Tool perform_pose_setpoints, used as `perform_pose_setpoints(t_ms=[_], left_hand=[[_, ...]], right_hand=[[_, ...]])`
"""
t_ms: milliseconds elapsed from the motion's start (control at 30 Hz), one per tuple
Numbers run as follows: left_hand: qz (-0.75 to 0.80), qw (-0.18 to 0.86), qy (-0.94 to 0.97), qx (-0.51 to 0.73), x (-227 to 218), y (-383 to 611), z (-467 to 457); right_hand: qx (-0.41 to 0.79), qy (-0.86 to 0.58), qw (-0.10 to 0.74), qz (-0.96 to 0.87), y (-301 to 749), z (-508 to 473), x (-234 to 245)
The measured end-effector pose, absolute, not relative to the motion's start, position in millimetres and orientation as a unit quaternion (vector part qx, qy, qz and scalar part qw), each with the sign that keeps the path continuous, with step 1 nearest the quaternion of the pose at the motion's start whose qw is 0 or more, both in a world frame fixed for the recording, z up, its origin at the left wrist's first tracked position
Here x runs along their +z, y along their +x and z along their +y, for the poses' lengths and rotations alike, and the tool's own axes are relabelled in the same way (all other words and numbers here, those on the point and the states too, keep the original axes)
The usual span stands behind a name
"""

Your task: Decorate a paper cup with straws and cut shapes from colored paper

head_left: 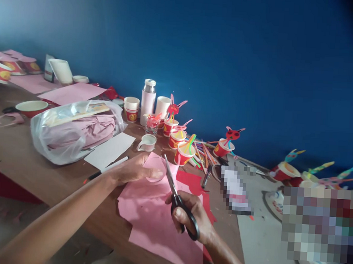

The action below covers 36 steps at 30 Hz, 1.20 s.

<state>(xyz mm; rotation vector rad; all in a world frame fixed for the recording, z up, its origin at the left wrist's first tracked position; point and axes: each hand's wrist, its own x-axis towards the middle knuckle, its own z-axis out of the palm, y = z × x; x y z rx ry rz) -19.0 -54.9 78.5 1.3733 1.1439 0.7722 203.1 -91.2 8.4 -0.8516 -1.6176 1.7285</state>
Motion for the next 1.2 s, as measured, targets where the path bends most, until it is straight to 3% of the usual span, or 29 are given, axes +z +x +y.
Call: perform_pose_setpoints(t_ms=[400,1200], left_hand=[[0.482,0.586,0.584,0.290,46,-20,-34],[0.561,0.544,0.554,0.288,44,-24,-43]], right_hand=[[0.677,-0.330,0.318,-0.576,205,-83,-18],[0.644,-0.358,0.312,-0.600,196,-86,-17]])
